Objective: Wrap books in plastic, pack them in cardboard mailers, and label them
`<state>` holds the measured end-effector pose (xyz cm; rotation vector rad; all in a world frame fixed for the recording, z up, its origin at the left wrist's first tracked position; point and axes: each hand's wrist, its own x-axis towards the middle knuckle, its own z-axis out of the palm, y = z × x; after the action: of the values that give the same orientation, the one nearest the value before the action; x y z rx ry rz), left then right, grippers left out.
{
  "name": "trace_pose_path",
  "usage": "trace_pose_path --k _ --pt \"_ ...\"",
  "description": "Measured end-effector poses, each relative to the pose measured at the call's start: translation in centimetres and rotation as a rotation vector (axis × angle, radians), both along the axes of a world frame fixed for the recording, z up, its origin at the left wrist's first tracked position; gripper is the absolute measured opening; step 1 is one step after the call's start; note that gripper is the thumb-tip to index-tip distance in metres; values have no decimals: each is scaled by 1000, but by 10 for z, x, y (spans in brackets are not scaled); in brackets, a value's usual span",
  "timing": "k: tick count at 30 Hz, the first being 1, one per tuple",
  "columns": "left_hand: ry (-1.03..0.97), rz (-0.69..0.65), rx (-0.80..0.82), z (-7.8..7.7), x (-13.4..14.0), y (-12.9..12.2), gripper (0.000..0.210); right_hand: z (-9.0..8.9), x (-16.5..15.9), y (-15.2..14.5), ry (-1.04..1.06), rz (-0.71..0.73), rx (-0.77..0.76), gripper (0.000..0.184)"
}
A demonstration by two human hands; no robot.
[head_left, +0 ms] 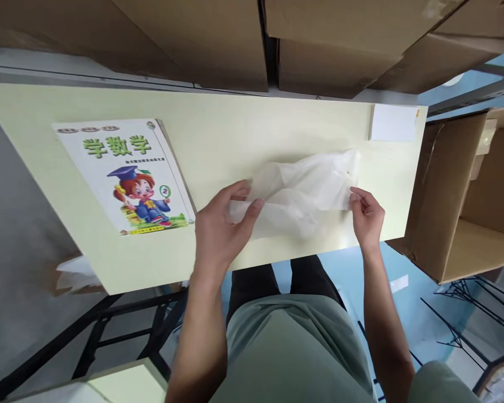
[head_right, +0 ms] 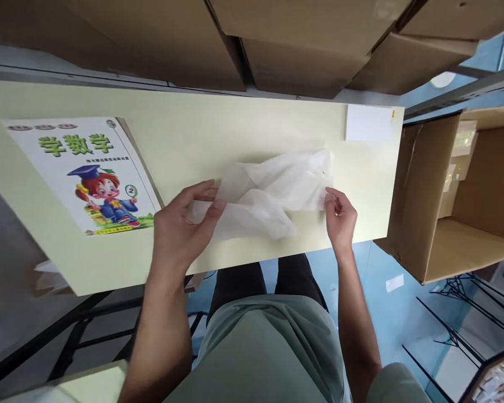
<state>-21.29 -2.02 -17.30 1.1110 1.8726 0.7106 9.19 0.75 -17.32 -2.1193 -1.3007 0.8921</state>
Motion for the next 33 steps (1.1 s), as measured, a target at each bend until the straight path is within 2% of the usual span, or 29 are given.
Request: trace_pose_path --k 2,5,7,11,14,17,22,25,29,33 --pt "-59 26 -45 2 2 4 43 -6 7 0 3 2 -16 35" --pt "-114 29 -87 1 -2 9 51 -4 14 0 3 9 -15 35" --pt "-83 23 -45 1 -7 12 54 0 20 0 -2 14 -11 35" --pt "85 5 130 8 -18 24 47 9 40 -5 -60 35 -14 35" --pt "244 -61 194 16 -20 41 44 10 56 -9 -100 55 -9 35" --pt "389 -147 155 18 -17 64 51 7 67 -12 -138 65 -22 36" --pt "388 -319 36 7 -13 92 58 5 78 -10 -237 37 24 35" --pt "433 -332 6 2 -18 86 60 11 82 -5 -230 -18 80 33" --pt "535 -253 -58 4 -29 57 86 20 85 3 -143 -69 108 32" --pt "478 -117 -196 10 -28 28 66 18 84 7 -240 -39 58 34"
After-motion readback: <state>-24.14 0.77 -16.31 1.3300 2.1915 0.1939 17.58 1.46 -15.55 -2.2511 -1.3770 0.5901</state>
